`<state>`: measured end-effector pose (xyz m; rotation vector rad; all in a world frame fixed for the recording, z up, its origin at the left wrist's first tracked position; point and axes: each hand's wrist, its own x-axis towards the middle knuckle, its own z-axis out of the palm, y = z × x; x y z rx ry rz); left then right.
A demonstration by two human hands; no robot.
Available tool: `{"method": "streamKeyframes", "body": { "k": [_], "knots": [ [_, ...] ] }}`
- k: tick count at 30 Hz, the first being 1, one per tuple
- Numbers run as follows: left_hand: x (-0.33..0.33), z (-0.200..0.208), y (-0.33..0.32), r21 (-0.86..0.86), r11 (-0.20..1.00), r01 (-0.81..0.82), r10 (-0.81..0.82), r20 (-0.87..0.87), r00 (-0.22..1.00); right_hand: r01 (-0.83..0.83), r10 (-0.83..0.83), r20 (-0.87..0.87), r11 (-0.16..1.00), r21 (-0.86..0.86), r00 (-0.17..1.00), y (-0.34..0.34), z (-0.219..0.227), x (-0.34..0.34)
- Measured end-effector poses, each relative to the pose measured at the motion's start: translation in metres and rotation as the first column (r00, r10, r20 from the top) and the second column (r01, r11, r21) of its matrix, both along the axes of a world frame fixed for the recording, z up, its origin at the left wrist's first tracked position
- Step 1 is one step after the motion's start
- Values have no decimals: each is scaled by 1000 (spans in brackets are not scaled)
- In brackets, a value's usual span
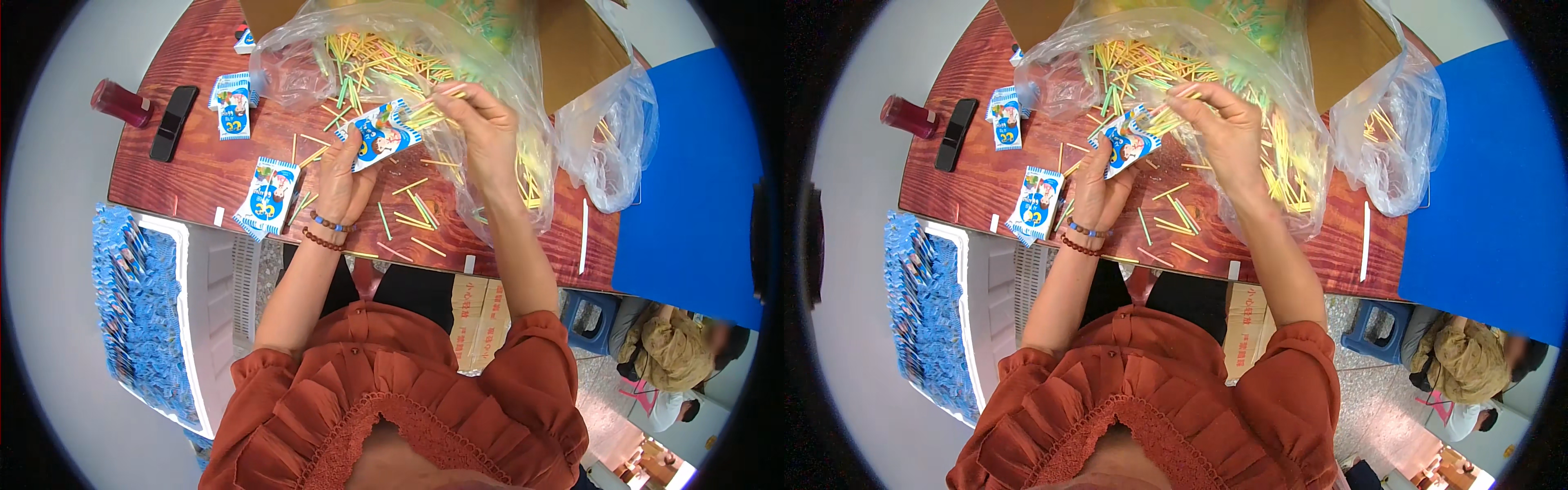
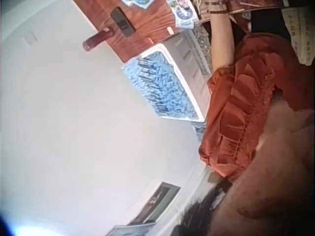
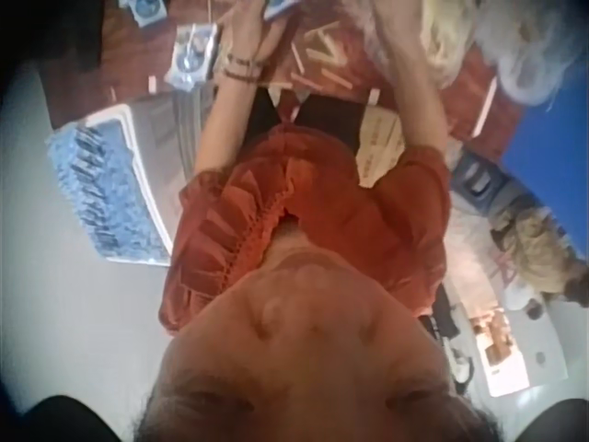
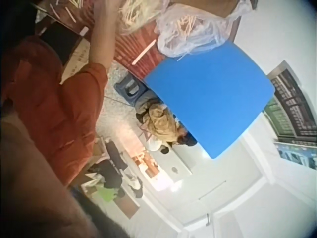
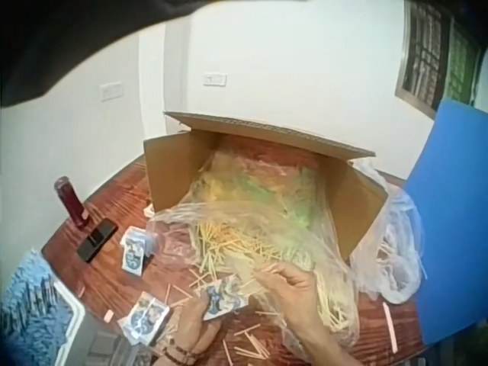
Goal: Packaging small blue packets into clear plastic bags along with yellow shredded paper filler.
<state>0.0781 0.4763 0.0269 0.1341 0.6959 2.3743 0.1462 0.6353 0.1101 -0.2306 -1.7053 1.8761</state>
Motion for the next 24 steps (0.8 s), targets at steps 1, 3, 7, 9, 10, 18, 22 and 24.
{"method": "streamKeyframes", "body": {
  "k": [1,3,7,9,10,18,22,24],
  "knots": [
    [0,0,-1,8,1000,-2,2,-8,1000,-39,40,41,999,-11,998,-6,0,0],
    [3,5,-1,10,1000,-5,5,-2,1000,-74,74,60,997,11,995,-14,-7,-5],
    [-4,-2,-6,36,999,-40,39,37,999,-105,78,72,821,562,994,-16,-3,-12],
    [-7,-6,-8,80,996,-50,46,53,998,-106,80,70,773,626,994,-22,0,-14],
    [-8,-6,-9,105,993,-55,49,61,997,-177,108,146,747,640,983,-23,0,-15],
    [-20,2,-19,291,954,-67,37,107,994,-268,250,96,915,300,963,-37,22,-28],
    [-22,6,-19,330,939,-98,64,113,992,-253,58,336,780,572,940,-59,24,-28],
    [-23,10,-20,315,946,-71,71,11,997,-208,86,235,801,562,968,-65,19,-38]
  ]
}}
